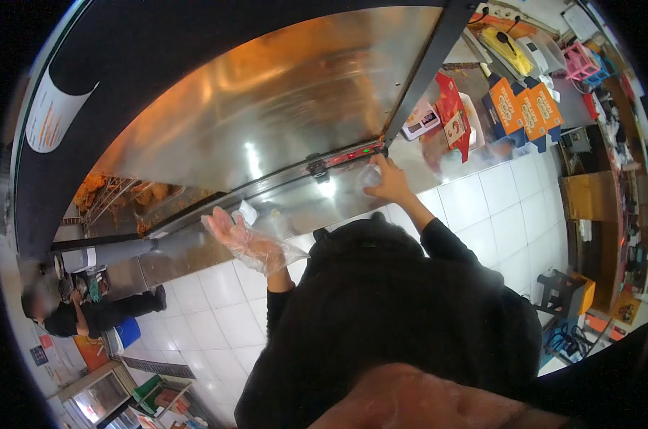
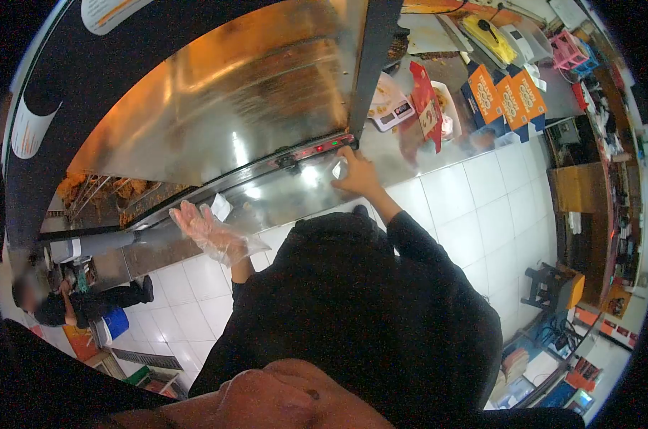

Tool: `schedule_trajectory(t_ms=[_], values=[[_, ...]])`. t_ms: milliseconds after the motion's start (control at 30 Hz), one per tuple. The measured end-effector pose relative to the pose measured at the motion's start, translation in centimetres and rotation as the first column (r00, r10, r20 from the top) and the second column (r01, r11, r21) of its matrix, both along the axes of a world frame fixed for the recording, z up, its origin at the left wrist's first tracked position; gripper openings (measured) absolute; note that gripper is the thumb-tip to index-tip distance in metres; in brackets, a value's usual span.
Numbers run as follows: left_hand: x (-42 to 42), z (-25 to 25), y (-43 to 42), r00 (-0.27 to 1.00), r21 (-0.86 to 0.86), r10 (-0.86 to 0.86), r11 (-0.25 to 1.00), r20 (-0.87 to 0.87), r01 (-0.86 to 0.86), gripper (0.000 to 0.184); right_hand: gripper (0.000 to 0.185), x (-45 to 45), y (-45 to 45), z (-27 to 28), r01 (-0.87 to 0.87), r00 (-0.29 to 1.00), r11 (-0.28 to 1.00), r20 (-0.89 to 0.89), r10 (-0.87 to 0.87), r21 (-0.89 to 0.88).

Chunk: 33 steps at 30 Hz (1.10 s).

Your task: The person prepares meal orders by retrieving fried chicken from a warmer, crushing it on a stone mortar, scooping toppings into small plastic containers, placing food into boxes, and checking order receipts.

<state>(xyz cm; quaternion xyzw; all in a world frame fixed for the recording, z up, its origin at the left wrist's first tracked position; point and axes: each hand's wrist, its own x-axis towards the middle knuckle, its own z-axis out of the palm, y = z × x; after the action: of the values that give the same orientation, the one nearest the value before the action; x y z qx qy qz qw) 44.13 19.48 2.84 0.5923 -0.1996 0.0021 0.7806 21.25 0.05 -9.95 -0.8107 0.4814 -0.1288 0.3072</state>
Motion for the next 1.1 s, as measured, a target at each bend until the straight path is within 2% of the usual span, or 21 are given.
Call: schedule_trajectory(t_ms=[67,167,267,467,533,567,633,733,833,933,1033,1100], values=[[-0.2,0.2,-0.2,1.0,0.005,0.0,1.0,0.008,0.0,0.074,0.066,-0.1,0.2,0.4,0.037,0.999,0.999,0.013,-0.037,0.024],[0.2,-0.6,0.1,0.999,-0.007,-0.049,0.999,0.021,0.049,0.071,0.064,-0.3,0.1,-0.3,0.077,0.993,0.996,0.086,-0.08,0.036],[-0.2,-0.2,-0.2,1.0,0.02,-0.01,1.0,-0.001,0.01,0.079,0.062,-0.8,-0.7,-1.0,0.118,0.981,0.992,0.147,-0.125,0.052],[-0.8,0.3,-0.2,1.0,0.024,-0.01,1.0,-0.007,0.01,0.08,0.061,-1.7,-0.9,-0.3,0.121,0.976,0.991,0.175,-0.131,0.065],[-1.0,-0.2,0.0,0.997,0.017,-0.017,1.0,0.077,0.016,0.081,0.061,-1.6,-0.6,-0.3,0.136,0.976,0.99,0.165,-0.142,0.047],[-1.1,-0.3,0.1,0.993,0.014,-0.024,1.0,0.119,0.022,0.082,0.059,-1.4,-0.3,-0.4,0.134,0.967,0.99,0.214,-0.14,0.043],[-1.3,-0.1,0.1,0.999,0.033,0.0,0.999,0.047,-0.001,0.085,0.055,-0.8,0.4,-0.9,0.129,0.942,0.991,0.308,-0.133,0.033],[-1.5,-0.1,0.3,1.0,0.025,0.014,1.0,0.0,-0.014,0.087,0.054,-0.4,1.2,-1.3,0.121,0.95,0.981,0.27,-0.158,0.15],[-1.7,-0.5,0.6,0.999,0.027,0.026,0.999,0.045,-0.028,0.087,0.052,-0.1,2.0,-1.8,0.049,0.879,0.994,0.468,-0.091,0.102],[-1.9,-0.6,0.6,0.998,0.032,0.038,0.999,0.045,-0.039,0.087,0.051,-0.4,2.4,-1.6,0.03,0.918,0.999,0.393,-0.044,0.042],[-2.1,-0.6,0.7,0.999,0.037,0.051,0.998,0.014,-0.051,0.088,0.049,-0.5,2.6,-0.5,0.01,0.885,0.996,0.462,-0.05,0.088],[-2.2,-0.9,0.8,0.999,0.041,0.052,0.998,0.013,-0.053,0.087,0.048,-0.8,2.4,-1.1,0.002,0.875,1.0,0.484,0.006,-0.017]])
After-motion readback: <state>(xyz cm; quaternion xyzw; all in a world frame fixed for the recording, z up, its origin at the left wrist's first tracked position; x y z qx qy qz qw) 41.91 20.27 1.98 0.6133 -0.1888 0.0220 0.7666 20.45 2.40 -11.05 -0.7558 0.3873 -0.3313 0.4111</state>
